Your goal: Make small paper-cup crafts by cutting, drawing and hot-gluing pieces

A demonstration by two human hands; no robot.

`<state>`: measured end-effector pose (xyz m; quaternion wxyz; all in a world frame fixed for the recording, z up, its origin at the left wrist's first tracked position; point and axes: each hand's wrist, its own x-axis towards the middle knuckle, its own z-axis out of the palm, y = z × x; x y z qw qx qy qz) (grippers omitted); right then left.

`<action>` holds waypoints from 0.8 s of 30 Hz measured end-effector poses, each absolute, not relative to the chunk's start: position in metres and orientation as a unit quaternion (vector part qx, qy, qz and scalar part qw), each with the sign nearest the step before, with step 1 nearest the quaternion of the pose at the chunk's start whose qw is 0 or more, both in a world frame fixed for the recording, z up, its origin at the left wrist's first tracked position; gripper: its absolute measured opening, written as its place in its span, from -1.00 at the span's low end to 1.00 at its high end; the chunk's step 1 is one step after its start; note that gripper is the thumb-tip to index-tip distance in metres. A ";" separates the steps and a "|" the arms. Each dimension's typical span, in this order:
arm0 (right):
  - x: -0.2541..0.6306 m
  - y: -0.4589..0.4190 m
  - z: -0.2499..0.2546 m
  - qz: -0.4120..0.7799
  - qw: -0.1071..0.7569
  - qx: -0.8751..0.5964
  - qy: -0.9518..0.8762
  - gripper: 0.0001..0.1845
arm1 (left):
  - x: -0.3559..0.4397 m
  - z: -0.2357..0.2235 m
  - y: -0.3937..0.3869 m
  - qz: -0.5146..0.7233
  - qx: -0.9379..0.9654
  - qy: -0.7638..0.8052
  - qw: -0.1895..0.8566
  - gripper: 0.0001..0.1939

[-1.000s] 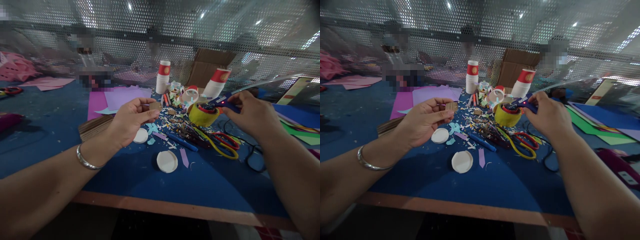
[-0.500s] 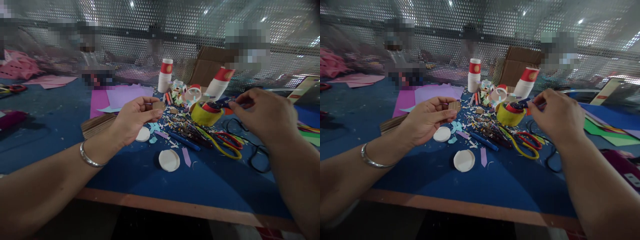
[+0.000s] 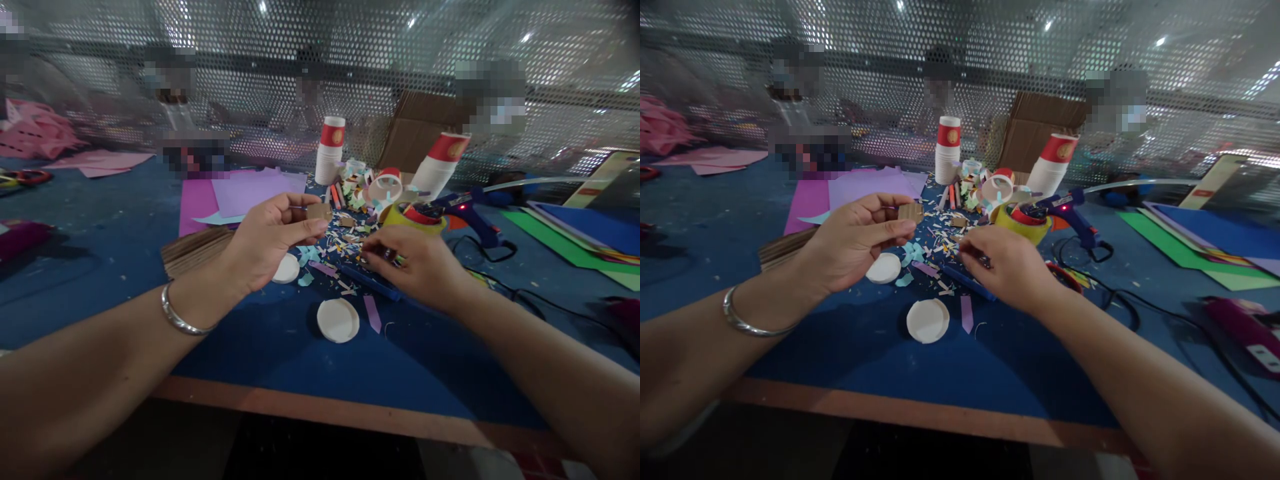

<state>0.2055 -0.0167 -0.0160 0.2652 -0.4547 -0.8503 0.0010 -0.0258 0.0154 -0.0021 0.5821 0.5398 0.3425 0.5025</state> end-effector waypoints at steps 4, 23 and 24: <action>0.187 -0.014 -0.024 -0.002 0.237 -0.425 -0.874 -0.88 | -0.025 -0.002 0.014 0.501 0.542 0.339 0.584 -0.63; 0.168 -0.010 -0.037 -0.042 0.209 -0.402 -0.890 -0.75 | -0.023 -0.003 0.015 0.498 0.547 0.331 0.586 -0.63; 0.169 -0.010 -0.037 -0.041 0.218 -0.403 -0.888 -0.76 | -0.023 -0.003 0.015 0.497 0.546 0.331 0.587 -0.63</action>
